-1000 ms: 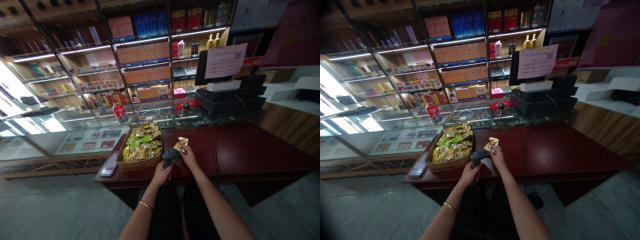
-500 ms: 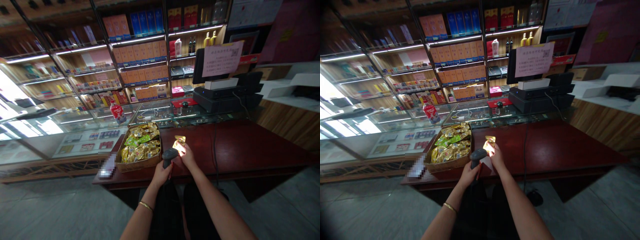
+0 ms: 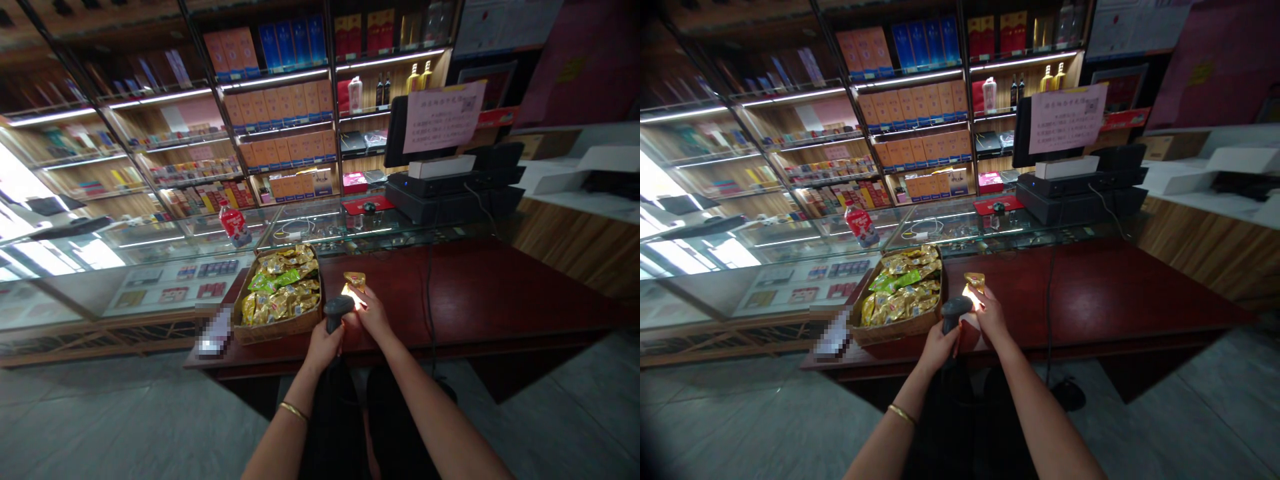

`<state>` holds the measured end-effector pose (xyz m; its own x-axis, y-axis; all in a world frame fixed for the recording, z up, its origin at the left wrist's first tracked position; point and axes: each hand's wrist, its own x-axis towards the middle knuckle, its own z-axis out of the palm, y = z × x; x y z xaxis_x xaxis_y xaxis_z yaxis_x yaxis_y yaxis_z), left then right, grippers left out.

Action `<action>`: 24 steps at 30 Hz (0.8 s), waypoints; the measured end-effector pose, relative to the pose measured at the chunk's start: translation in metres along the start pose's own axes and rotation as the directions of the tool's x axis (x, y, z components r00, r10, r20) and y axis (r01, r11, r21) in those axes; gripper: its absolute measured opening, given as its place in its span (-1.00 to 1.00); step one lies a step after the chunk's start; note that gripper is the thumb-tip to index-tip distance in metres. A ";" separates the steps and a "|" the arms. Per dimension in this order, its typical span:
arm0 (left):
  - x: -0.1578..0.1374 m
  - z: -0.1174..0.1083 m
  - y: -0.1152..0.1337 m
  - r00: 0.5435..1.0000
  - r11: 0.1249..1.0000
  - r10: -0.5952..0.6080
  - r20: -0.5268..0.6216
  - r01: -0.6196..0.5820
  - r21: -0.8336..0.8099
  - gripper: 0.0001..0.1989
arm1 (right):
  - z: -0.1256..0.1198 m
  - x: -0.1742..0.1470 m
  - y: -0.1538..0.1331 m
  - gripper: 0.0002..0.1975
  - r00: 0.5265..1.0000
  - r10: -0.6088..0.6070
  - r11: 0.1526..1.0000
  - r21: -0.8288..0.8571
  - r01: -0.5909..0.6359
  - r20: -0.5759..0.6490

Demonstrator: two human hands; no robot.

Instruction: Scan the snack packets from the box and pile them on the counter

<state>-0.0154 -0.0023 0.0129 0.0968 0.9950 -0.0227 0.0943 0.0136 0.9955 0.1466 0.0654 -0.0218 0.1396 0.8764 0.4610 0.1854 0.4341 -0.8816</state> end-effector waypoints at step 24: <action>0.001 -0.005 -0.003 1.000 1.000 -0.019 0.016 0.020 -0.022 -0.69 | 0.000 0.007 0.026 -0.69 0.996 0.087 0.988 0.124 -0.089 0.020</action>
<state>-0.0204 -0.0014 0.0107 0.1104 0.9929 -0.0435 0.0739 0.0354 0.9966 0.1524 0.0827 -0.0419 0.1356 0.9148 0.3804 0.0506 0.3771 -0.9248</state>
